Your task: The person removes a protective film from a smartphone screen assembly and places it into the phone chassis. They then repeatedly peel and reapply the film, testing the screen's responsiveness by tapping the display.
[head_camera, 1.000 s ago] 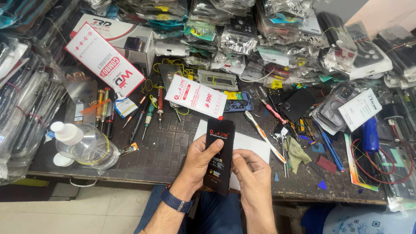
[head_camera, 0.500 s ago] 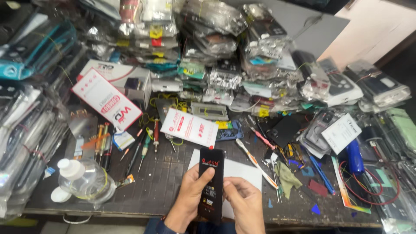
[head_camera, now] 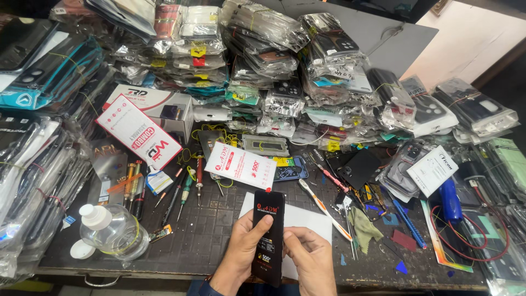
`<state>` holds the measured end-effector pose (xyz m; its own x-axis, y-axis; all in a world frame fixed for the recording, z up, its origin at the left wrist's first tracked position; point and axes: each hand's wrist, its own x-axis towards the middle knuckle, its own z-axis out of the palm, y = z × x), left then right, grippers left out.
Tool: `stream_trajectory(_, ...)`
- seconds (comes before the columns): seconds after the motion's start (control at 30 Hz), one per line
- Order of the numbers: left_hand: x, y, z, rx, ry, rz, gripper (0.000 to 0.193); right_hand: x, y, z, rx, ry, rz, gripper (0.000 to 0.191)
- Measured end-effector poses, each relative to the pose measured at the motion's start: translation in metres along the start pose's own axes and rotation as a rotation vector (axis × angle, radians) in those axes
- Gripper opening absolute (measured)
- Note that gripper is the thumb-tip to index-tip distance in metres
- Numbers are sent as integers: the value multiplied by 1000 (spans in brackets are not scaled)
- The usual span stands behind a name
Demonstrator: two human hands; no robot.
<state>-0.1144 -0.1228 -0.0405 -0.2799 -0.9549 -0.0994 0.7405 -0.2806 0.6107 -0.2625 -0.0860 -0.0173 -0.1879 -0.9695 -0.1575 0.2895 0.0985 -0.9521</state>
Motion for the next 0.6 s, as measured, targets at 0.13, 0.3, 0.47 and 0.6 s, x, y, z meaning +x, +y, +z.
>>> stream_trajectory(0.13,-1,1,1,-2,3,2,29,0,2,0,5,4,0,17)
stream_trajectory(0.3,-1,0,0,0,3,5,29,0,2,0,28,2,17,17)
stream_trajectory(0.47,-1,-1,0,13,0,8,28,-2,0,0,4,7,26,17)
stream_trajectory(0.6,-1,1,1,2,-14,16,27,-1,0,1,35,-5,20,17)
